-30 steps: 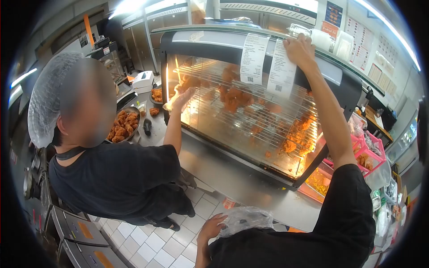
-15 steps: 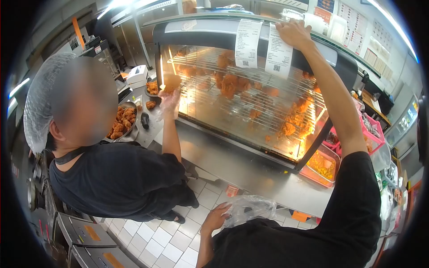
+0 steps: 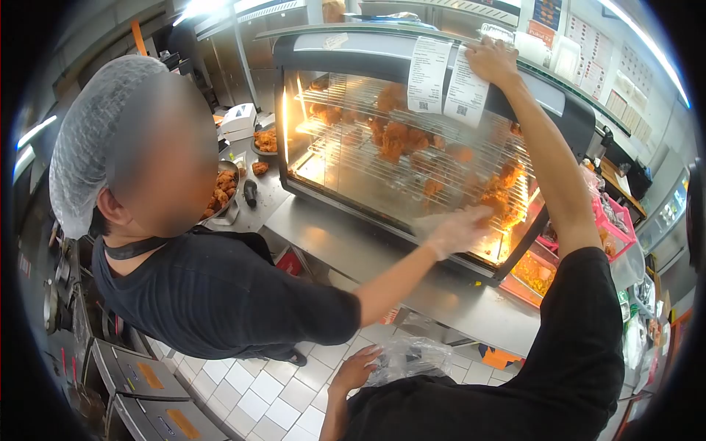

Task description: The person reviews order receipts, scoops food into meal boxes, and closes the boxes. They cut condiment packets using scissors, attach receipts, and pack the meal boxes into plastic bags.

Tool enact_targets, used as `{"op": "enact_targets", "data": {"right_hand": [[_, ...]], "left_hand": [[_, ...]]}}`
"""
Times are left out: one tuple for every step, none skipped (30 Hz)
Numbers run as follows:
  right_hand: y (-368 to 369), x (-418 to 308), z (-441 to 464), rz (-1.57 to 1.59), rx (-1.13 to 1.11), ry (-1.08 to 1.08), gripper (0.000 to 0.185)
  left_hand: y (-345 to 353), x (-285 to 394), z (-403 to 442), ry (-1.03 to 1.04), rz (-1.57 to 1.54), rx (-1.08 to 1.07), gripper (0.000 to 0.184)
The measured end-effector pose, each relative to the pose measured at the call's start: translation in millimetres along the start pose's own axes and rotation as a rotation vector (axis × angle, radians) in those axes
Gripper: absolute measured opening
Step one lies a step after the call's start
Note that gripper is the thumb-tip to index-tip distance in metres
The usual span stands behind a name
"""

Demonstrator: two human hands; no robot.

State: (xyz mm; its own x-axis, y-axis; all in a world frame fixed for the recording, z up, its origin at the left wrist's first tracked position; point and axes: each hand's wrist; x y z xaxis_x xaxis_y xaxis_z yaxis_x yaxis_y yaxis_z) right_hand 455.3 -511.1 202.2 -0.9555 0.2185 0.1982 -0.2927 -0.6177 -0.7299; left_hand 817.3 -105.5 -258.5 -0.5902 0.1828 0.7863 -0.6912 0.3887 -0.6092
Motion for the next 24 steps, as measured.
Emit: {"op": "enact_targets", "data": {"right_hand": [[4.9,-0.6,0.7,0.004,0.001,0.0,0.047],[8.1,-1.4,0.4,-0.013,0.03,0.071,0.048],[10.5,-2.6,1.6,-0.031,0.059,0.141,0.048],[12.5,-4.5,4.3,-0.03,0.061,0.138,0.048],[9.4,-9.0,3.8,-0.041,0.038,0.141,0.048],[6.0,-11.8,2.3,-0.053,0.016,0.145,0.048],[2.2,-12.5,0.1,-0.056,0.019,0.143,0.048],[0.3,-11.8,-1.1,0.013,0.025,0.11,0.047],[-2.2,-11.7,-1.9,0.081,0.03,0.074,0.047],[-3.0,-10.4,-1.7,0.077,0.036,0.068,0.047],[-0.1,-6.5,-1.2,0.094,0.035,0.071,0.046],[2.8,-2.4,-1.0,0.112,0.032,0.076,0.044],[5.7,3.2,-0.7,0.109,0.036,0.072,0.044],[6.3,8.0,-1.3,0.169,0.05,0.067,0.043],[7.8,10.8,-0.9,0.228,0.064,0.063,0.041],[10.0,12.7,0.2,0.226,0.067,0.061,0.041],[9.0,12.4,-0.1,0.192,0.083,0.004,0.039],[8.7,13.5,-1.1,0.158,0.099,-0.052,0.038],[8.8,14.4,-1.8,0.155,0.099,-0.051,0.038],[3.5,10.6,-4.3,0.066,0.114,-0.084,0.037],[0.8,9.7,-4.9,-0.022,0.129,-0.116,0.036],[4.7,12.6,-3.4,-0.023,0.13,-0.113,0.036],[8.9,14.3,-2.8,0.058,0.164,-0.15,0.035],[12.2,16.6,-1.1,0.139,0.199,-0.188,0.034]], "left_hand": [[1.3,-1.5,-1.9,0.002,-0.011,0.005,0.047],[1.6,-2.8,-4.0,0.002,-0.022,0.009,0.046],[1.0,-3.5,-4.8,0.0,-0.021,0.011,0.046],[1.2,-3.6,-4.8,-0.006,-0.03,0.012,0.047],[1.3,-3.8,-4.9,-0.012,-0.04,0.012,0.047],[1.7,-4.5,-5.3,-0.01,-0.042,0.014,0.047],[2.3,-5.5,-5.6,-0.008,-0.03,0.025,0.046],[2.9,-6.7,-5.6,-0.005,-0.019,0.036,0.046],[3.8,-8.3,-5.8,-0.001,-0.024,0.041,0.046],[5.1,-10.3,-5.8,-0.003,-0.033,0.05,0.046],[6.3,-11.3,-5.4,-0.006,-0.043,0.06,0.046],[6.7,-12.0,-5.0,-0.004,-0.049,0.064,0.046],[6.5,-12.0,-4.5,-0.005,-0.045,0.059,0.046],[5.4,-11.0,-3.4,-0.005,-0.04,0.054,0.046],[3.8,-9.2,-2.5,-0.003,-0.043,0.056,0.046],[1.9,-6.3,-1.4,-0.013,-0.032,0.058,0.046],[0.3,-4.8,0.3,-0.023,-0.02,0.059,0.046],[0.5,-5.9,3.0,-0.02,-0.022,0.058,0.046],[1.4,-8.0,5.4,-0.015,-0.021,0.059,0.046],[2.3,-9.4,8.0,-0.011,-0.02,0.059,0.046],[3.3,-9.9,11.3,-0.008,-0.019,0.058,0.046],[3.7,-10.5,14.3,0.002,-0.024,0.065,0.046],[3.1,-10.6,17.2,0.011,-0.029,0.072,0.046],[1.8,-10.2,20.3,0.014,-0.026,0.071,0.046]]}}
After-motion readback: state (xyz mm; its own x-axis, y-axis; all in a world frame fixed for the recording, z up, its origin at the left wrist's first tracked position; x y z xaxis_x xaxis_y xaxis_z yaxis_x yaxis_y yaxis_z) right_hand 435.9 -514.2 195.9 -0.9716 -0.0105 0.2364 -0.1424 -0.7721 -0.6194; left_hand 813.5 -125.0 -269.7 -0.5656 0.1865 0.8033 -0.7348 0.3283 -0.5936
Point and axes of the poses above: each hand's wrist, its own z-axis towards the middle knuckle, its own y-axis out of the palm, x = y × z, and after that the axes turned 6 degrees about x, right-handed
